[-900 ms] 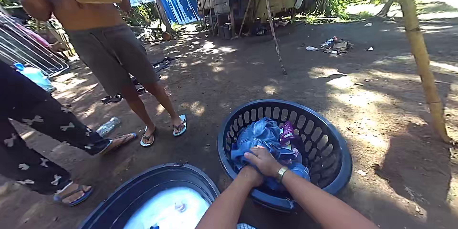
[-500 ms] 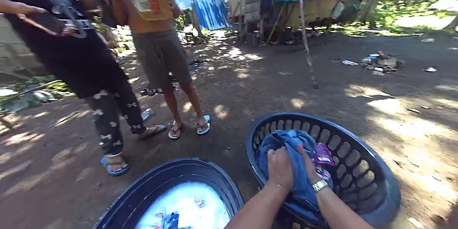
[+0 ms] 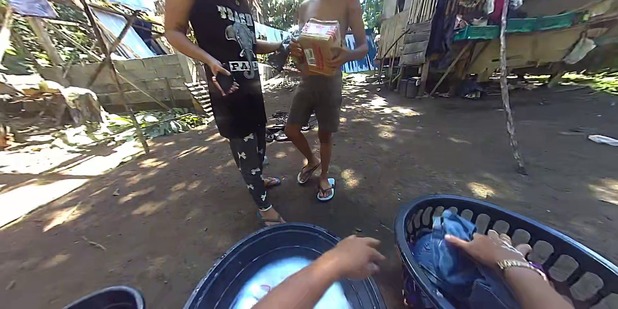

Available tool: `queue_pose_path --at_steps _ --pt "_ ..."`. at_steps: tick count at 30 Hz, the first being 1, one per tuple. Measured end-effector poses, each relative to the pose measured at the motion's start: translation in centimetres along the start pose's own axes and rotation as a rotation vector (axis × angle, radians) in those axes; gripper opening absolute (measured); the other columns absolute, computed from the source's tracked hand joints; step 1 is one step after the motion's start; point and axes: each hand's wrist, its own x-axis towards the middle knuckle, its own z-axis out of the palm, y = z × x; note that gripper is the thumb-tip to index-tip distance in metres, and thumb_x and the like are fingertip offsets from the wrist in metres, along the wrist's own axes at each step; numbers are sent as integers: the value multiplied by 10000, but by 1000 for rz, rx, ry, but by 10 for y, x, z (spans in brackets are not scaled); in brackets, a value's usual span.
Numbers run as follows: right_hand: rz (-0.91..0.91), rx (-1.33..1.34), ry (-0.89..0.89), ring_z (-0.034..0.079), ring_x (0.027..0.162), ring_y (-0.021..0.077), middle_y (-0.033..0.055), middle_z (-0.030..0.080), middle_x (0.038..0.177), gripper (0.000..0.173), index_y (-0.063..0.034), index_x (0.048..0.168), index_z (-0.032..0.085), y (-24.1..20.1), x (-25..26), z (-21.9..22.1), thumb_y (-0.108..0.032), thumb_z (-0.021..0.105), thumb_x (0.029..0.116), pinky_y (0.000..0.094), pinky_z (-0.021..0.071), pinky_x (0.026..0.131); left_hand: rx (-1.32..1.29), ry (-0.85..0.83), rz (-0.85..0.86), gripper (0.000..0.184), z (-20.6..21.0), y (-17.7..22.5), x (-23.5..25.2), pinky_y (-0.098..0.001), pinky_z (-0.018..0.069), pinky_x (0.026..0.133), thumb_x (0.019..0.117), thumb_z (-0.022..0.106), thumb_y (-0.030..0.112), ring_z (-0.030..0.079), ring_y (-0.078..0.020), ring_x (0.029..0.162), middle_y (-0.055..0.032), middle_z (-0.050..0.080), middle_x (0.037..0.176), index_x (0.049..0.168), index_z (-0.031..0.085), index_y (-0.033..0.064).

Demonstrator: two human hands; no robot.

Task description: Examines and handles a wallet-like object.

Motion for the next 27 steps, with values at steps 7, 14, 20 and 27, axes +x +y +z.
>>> queue_pose_path --at_steps 7,14,20,27 --pt "-368 -195 -121 471 1383 471 297 567 1409 612 16 1376 605 -151 -30 -102 -463 641 996 690 300 1142 -133 -88 -812 449 -22 -192 -208 -598 403 1088 1075 501 326 580 -407 1265 -276 625 1308 1305 627 -38" --pt "-627 234 165 497 1330 477 298 560 1388 577 -11 1347 629 -294 -51 -119 -377 767 922 675 373 1097 -689 209 -1019 419 29 -208 -289 -511 462 992 1086 506 276 598 -358 1177 -240 569 1382 1431 525 38" --pt "-553 367 317 269 1490 501 288 194 1654 950 -113 1599 331 -359 -89 -132 -459 809 854 707 293 1132 -405 -205 -845 470 29 -186 -270 -534 444 1025 1079 500 362 605 -354 1187 -225 606 1344 1432 549 55" --pt "-475 1066 207 422 1416 428 266 365 1578 961 -60 1620 197 -378 -106 -163 -595 630 949 625 423 1077 -226 -296 -751 508 35 -186 -243 -563 368 1133 1078 499 357 514 -367 1359 -226 553 1442 1474 506 39"
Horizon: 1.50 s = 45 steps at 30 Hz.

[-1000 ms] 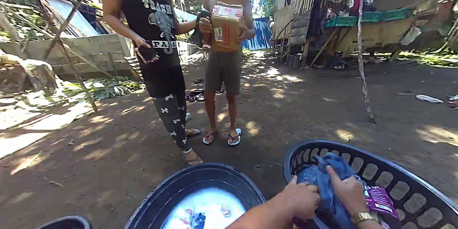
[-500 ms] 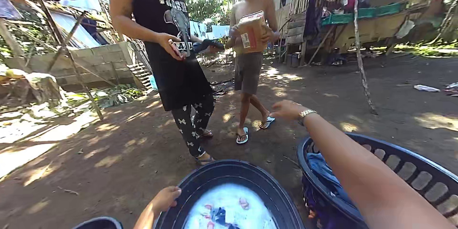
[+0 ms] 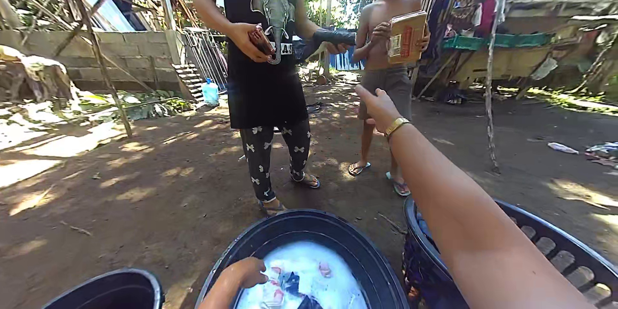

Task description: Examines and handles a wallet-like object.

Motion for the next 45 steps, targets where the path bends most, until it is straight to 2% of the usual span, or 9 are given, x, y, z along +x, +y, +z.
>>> queue_pose_path --at_steps 8,11,15,18,23,27,29,33,45 --pt "120 416 42 445 1397 413 244 384 1556 810 -52 1537 362 -15 4 -6 -591 589 977 610 468 1039 109 -33 -9 521 8 9 12 -592 360 1134 1066 510 388 507 -380 1370 -237 565 1426 1457 529 44" --pt "211 385 82 450 1382 441 255 420 1537 750 -22 1520 393 21 0 2 -542 560 1006 651 444 1016 110 -40 24 519 8 13 11 -590 368 1129 1069 504 383 517 -379 1360 -240 571 1417 1460 524 43" --pt "380 529 35 438 1387 457 277 341 1576 912 -44 1569 280 94 6 28 -625 610 949 616 479 1020 73 -49 46 521 8 24 2 -571 360 1143 1071 505 380 512 -371 1371 -228 575 1422 1478 511 54" --pt "408 578 -19 555 1273 450 304 359 1544 899 -42 1591 173 113 13 66 -450 683 973 512 571 934 35 -37 45 529 5 26 -6 -581 362 1136 1068 512 383 525 -379 1354 -234 581 1413 1482 509 54" --pt "418 483 -116 682 842 218 229 614 1161 504 33 1470 359 120 8 154 -104 578 1036 311 573 696 -6 1 32 523 -2 20 -13 -590 361 1132 1069 520 340 522 -400 1349 -254 571 1413 1486 490 26" --pt "218 83 -123 528 1288 436 333 372 1521 1035 -35 1616 81 131 11 190 -73 789 862 540 507 984 3 -26 12 519 3 17 -12 -601 375 1117 1067 525 343 537 -410 1328 -260 581 1396 1482 497 33" --pt "94 -232 -172 385 1426 478 338 241 1596 1021 -32 1627 131 131 9 191 -163 797 865 557 405 1128 -6 -38 23 528 2 15 -15 -597 372 1121 1067 527 346 536 -406 1332 -258 577 1402 1498 482 45" --pt "85 -500 -273 329 1475 445 291 142 1654 894 -60 1603 284 144 7 196 -207 788 880 527 374 1163 30 -31 10 518 3 12 -7 -614 396 1097 1060 533 347 537 -401 1333 -243 573 1413 1489 496 59" --pt "229 -387 -267 411 1410 439 312 245 1603 836 1 1542 369 188 43 192 -262 806 880 551 408 1114 122 -49 -23 491 12 22 11 -649 442 1026 1040 543 341 552 -410 1307 -228 586 1390 1459 533 85"
